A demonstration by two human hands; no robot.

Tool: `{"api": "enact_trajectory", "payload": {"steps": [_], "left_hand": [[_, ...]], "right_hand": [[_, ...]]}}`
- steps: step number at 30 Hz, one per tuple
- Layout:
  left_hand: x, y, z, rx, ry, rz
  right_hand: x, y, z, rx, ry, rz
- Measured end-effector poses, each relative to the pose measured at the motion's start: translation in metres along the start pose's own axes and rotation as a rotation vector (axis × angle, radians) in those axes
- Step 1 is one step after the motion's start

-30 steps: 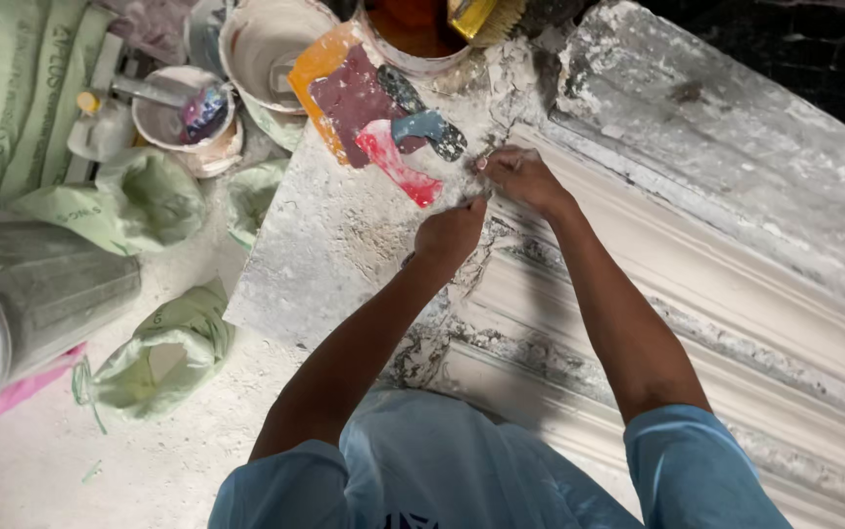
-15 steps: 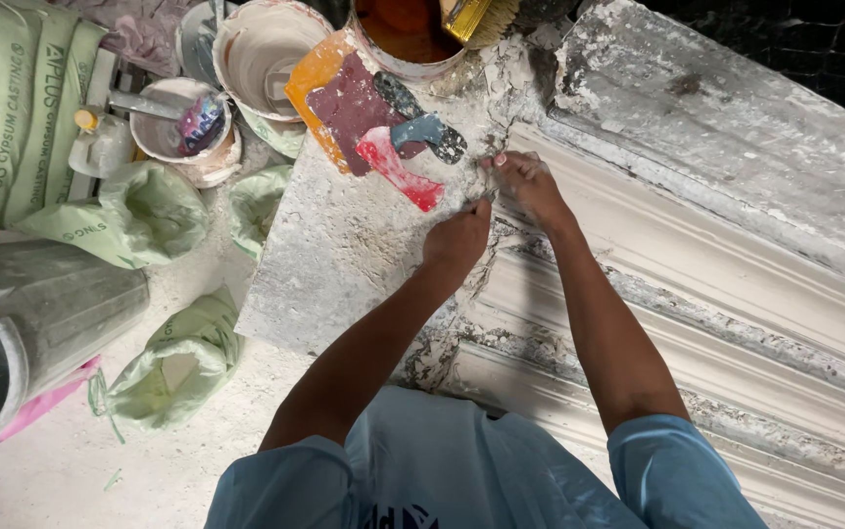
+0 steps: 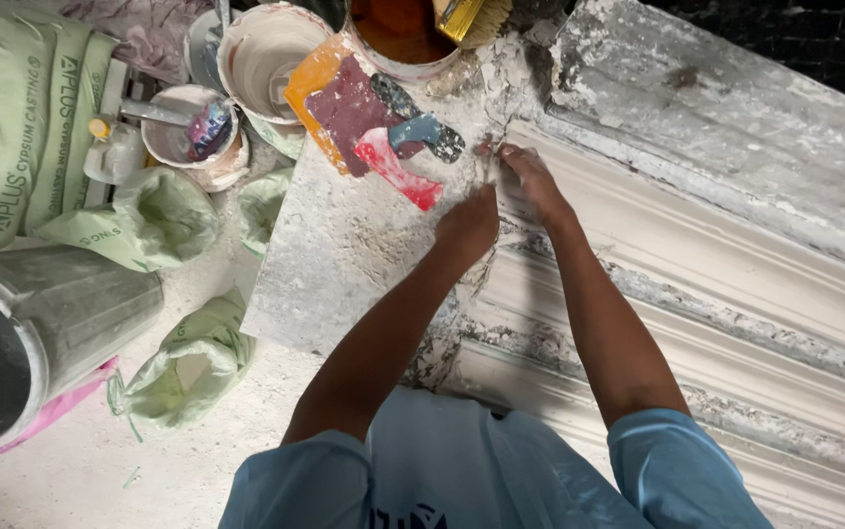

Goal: The person uses a small metal scraper to remove dried plaster residue from the grooves and edges of several long white molded plaster pieces. They work along the length of each piece, scraping away debris and occasionally wiping the surface with their hand.

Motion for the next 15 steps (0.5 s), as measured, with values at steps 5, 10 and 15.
{"api": "enact_trajectory", "payload": {"steps": [5, 10, 15], "left_hand": [[0.012, -0.012, -0.005, -0.137, 0.091, 0.097], [0.011, -0.014, -0.034, -0.12, 0.183, 0.263], [0.006, -0.003, -0.036, -0.112, 0.16, 0.287]], "right_hand": [[-0.002, -0.012, -0.007, 0.054, -0.003, 0.005], [-0.001, -0.011, -0.007, 0.009, -0.01, 0.0], [0.001, -0.003, -0.003, 0.029, -0.035, -0.032]]}}
Point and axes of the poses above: each hand's wrist, its own z-axis towards the middle knuckle, its own x-axis out of the back of the hand, y = z × x, the point moved 7 cm from there along z, towards the middle knuckle, and after that the axes turned 2 degrees about y, right-handed, at the moved point
